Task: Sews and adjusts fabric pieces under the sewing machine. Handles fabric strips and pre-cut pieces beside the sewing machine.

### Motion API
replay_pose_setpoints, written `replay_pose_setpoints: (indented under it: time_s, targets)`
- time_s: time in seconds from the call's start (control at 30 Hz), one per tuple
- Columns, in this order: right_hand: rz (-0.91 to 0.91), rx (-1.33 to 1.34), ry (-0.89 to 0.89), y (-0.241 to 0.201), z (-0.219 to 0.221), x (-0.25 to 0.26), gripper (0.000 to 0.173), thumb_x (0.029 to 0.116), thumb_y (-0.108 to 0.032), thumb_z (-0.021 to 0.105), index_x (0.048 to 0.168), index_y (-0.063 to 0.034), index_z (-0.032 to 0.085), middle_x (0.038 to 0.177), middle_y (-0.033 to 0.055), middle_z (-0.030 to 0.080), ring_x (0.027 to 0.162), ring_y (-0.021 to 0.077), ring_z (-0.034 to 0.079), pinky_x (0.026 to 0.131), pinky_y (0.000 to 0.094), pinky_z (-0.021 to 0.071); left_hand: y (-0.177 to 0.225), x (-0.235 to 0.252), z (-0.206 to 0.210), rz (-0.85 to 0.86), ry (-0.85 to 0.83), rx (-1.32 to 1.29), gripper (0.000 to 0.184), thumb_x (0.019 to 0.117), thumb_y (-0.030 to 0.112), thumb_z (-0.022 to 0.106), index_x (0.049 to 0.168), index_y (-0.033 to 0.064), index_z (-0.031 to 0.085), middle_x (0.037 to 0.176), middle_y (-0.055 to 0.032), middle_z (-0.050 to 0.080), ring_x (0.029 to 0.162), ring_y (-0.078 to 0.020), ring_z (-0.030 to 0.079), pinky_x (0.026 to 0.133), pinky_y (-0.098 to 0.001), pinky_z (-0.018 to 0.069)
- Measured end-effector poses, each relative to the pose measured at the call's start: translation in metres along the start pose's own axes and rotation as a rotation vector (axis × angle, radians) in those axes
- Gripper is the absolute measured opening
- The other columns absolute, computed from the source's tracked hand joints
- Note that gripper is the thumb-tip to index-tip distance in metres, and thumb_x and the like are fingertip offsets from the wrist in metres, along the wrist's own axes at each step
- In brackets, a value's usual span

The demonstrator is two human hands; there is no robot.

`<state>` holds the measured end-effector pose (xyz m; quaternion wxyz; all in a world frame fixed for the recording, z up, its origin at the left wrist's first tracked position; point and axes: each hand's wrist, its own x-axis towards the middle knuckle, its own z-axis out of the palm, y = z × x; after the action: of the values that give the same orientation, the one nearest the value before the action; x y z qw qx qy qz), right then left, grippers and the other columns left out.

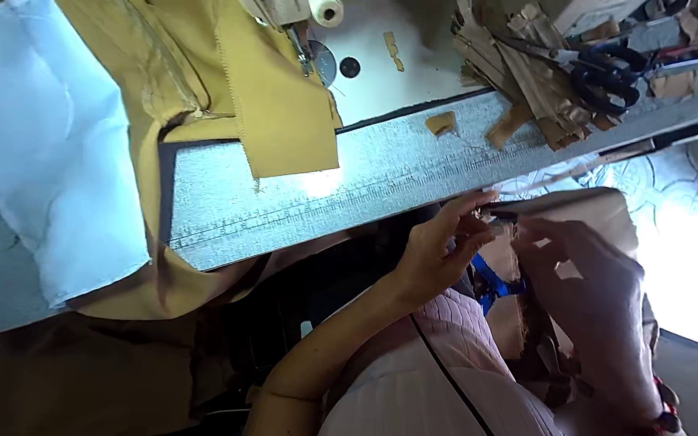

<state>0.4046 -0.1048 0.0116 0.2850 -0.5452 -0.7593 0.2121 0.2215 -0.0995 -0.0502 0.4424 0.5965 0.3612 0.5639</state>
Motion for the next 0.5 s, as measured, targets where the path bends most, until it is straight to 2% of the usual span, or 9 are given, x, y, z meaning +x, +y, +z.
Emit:
replay_pose_setpoints:
  time_s: [0.07,0.13,0.27,0.3,0.37,0.43,0.5]
  targets:
    - [-0.032,0.083,-0.032,0.001,0.008,0.008,0.025,0.0983,-0.023,0.063,0.105,-0.0021,0.075,0.088,0.0043,0.069,0.071,-0.0026,0.059,0.064,0.0114,0.0481,0.002,0.001,-0.002,0.023,0.034,0.002,0.041,0.0929,-0.005,0.066,0.131,-0.0130,0.053,0.100,-0.0161,0.072,0.085,-0.0114,0.072,0.080,-0.0281,0.0611]
    - [-0.093,0.144,-0.055,0.001,0.014,0.017,0.024,0.0993,-0.021,0.062,0.098,-0.0001,0.074,0.087,0.0047,0.069,0.073,-0.0054,0.058,0.067,0.0082,0.0476,0.006,0.000,-0.007,0.043,0.062,-0.003,0.040,0.0946,-0.003,0.066,0.131,-0.0128,0.054,0.098,-0.0171,0.073,0.087,-0.0130,0.073,0.084,-0.0291,0.0605]
    - [-0.284,0.283,-0.094,0.001,0.032,0.039,0.020,0.0989,-0.019,0.062,0.093,-0.0004,0.067,0.086,0.0041,0.068,0.079,-0.0061,0.059,0.073,0.0070,0.0474,0.016,0.000,-0.029,0.077,0.088,0.067,0.039,0.0957,0.000,0.066,0.131,-0.0145,0.056,0.096,-0.0207,0.074,0.089,-0.0170,0.074,0.087,-0.0297,0.0592]
    - [-0.326,0.325,-0.120,0.000,0.036,0.044,0.019,0.0997,-0.020,0.061,0.095,-0.0021,0.065,0.088,0.0029,0.067,0.082,-0.0055,0.059,0.075,0.0080,0.0479,0.019,-0.001,-0.038,0.098,0.084,0.139,0.037,0.0966,0.001,0.066,0.130,-0.0130,0.058,0.097,-0.0194,0.075,0.090,-0.0168,0.074,0.088,-0.0299,0.0592]
    - [-0.366,0.401,-0.165,-0.003,0.045,0.057,0.017,0.1005,-0.022,0.060,0.096,-0.0060,0.064,0.089,-0.0012,0.066,0.085,-0.0062,0.060,0.078,0.0093,0.0491,0.024,0.000,-0.065,0.175,0.134,0.431,0.023,0.0974,0.002,0.064,0.119,-0.0069,0.068,0.098,-0.0145,0.076,0.093,-0.0170,0.073,0.087,-0.0310,0.0588]
    - [-0.371,0.447,-0.193,-0.005,0.053,0.072,0.019,0.1008,-0.022,0.059,0.095,-0.0043,0.065,0.089,-0.0016,0.066,0.084,-0.0058,0.060,0.076,0.0104,0.0499,0.028,0.003,-0.104,0.202,0.174,0.786,0.019,0.0949,-0.001,0.062,0.108,-0.0013,0.076,0.102,-0.0139,0.075,0.102,-0.0234,0.072,0.093,-0.0357,0.0567]
    - [-0.330,0.458,-0.207,-0.006,0.062,0.088,0.020,0.0992,-0.023,0.061,0.092,-0.0048,0.067,0.089,-0.0041,0.067,0.084,-0.0058,0.062,0.075,0.0127,0.0527,0.026,0.009,-0.144,0.072,0.155,1.071,0.020,0.0971,0.010,0.065,0.112,0.0044,0.077,0.114,-0.0139,0.073,0.113,-0.0312,0.067,0.096,-0.0449,0.0536]
